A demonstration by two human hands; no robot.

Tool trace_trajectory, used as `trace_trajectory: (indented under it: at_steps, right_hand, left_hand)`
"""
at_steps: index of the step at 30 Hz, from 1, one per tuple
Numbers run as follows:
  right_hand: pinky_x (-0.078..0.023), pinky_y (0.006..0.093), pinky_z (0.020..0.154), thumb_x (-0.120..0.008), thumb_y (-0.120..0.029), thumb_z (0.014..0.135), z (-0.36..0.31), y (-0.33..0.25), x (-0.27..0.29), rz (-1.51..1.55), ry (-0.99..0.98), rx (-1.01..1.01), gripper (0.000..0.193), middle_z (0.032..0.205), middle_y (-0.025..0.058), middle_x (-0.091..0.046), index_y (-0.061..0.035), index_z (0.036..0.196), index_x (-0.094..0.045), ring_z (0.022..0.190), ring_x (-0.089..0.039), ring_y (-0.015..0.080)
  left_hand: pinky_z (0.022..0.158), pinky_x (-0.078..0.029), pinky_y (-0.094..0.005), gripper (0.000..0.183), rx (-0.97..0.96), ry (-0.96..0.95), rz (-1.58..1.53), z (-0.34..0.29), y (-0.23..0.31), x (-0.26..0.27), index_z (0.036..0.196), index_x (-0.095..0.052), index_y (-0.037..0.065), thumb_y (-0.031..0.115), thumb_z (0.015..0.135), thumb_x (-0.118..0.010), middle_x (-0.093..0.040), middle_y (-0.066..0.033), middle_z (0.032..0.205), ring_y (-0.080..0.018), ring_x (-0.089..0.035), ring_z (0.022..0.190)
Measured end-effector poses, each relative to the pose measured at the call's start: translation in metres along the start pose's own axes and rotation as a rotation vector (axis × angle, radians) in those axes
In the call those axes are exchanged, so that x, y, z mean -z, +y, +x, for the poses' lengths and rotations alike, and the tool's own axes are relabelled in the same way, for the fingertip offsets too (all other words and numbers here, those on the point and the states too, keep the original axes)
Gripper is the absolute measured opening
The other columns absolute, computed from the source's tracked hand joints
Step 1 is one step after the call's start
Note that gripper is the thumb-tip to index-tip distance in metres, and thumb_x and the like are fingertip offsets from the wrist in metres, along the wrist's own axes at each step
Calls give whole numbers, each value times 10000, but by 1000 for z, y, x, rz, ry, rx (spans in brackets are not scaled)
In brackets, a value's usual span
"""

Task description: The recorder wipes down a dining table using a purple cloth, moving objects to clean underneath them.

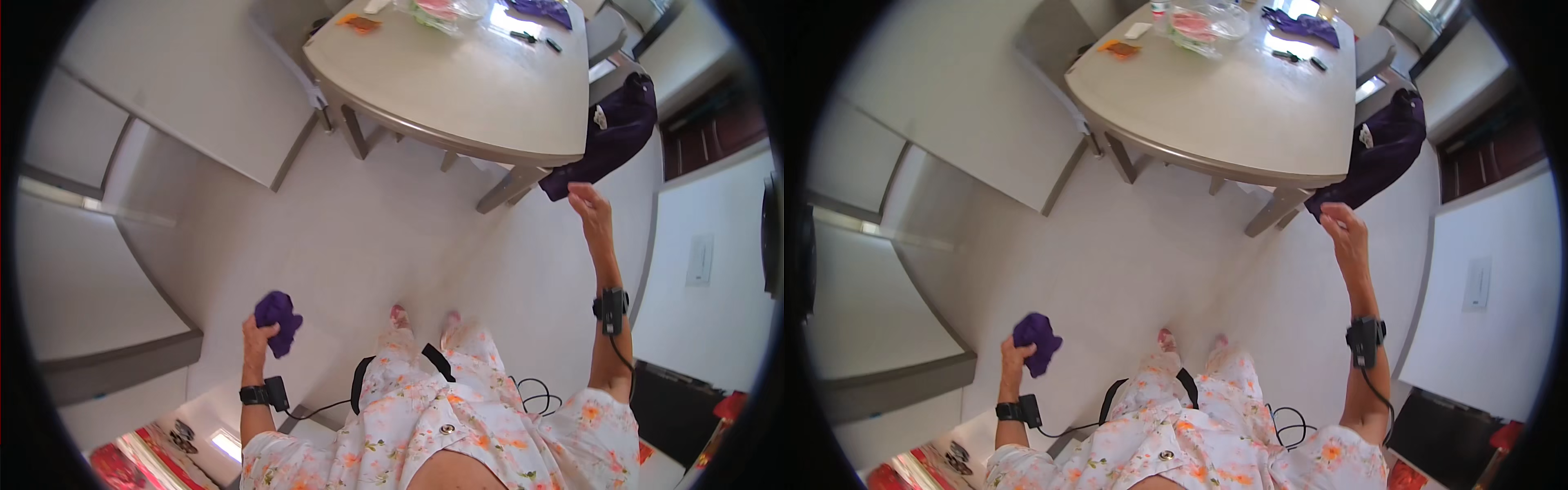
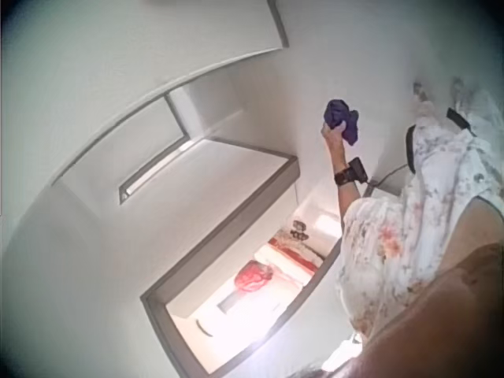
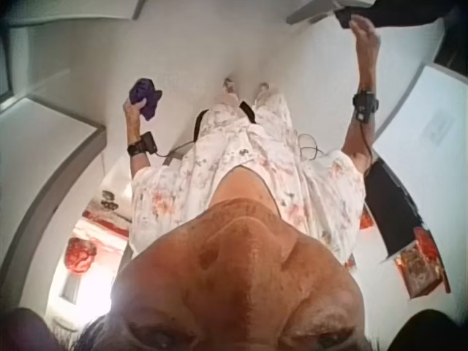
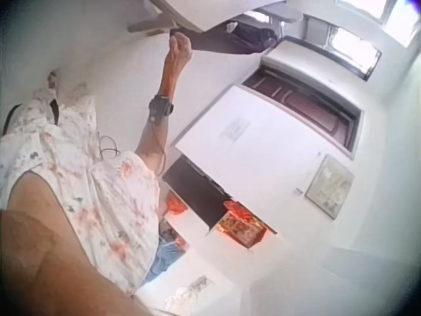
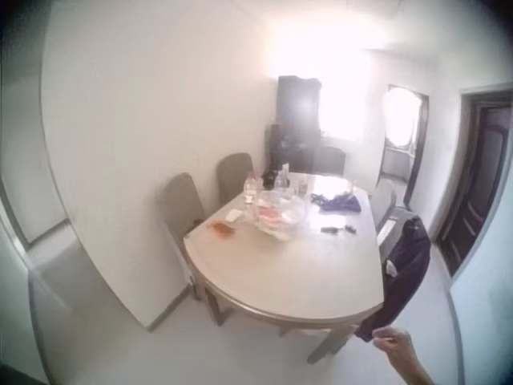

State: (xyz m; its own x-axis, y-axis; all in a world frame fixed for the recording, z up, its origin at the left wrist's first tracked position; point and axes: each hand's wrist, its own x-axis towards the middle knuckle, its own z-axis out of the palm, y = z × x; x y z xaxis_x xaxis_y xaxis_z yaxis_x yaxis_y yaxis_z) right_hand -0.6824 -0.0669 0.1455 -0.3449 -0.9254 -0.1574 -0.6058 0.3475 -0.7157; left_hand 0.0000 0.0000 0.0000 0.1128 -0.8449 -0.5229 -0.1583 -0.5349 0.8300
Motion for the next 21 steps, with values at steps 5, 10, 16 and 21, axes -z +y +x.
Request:
trace_trajectory:
  at_steps: [5, 10, 16, 21]
  right_hand:
    - [-422, 403, 986, -641, -184, 869, -7, 47, 19, -211, 318, 292, 323, 1138, 182, -659, 1, 1134, -645, 1098, -586, 311]
    - [-318, 438, 1104, -645, -324, 886, -5, 80, 16, -474, 479, 305, 582, 1400, 190, -487, 19, 1333, -498, 1324, -407, 355]
    - [-215, 507, 1147, -502, -509, 943, -55, 33, -14, -668, 486, 78, 718, 1523, 170, -339, -11, 1445, -380, 1432, -251, 349]
    - [-113, 477, 1179, -401, -555, 971, -98, 1, -23, -651, 481, 102, 738, 1561, 140, -277, -29, 1482, -320, 1466, -173, 304]
  left_hand:
    - [814, -517, -286, 373, -253, 83, 30, -35, 46, -55, 1151, -632, -16, 3, 781, -676, -679, -38, 959, -144, -637, 854]
    - [826, -517, -288, 406, -557, 164, -40, -94, 155, -89, 1173, -628, -5, -3, 775, -707, -679, -47, 987, -147, -637, 864]
    - [837, -503, -336, 424, -872, 345, 382, -181, 238, -165, 1147, -584, -5, 61, 773, -772, -658, -92, 995, -201, -635, 924]
    - [996, -386, -484, 565, -1316, 123, 798, -185, 225, -283, 1284, -498, -37, 60, 757, -678, -497, -244, 1266, -412, -477, 1174]
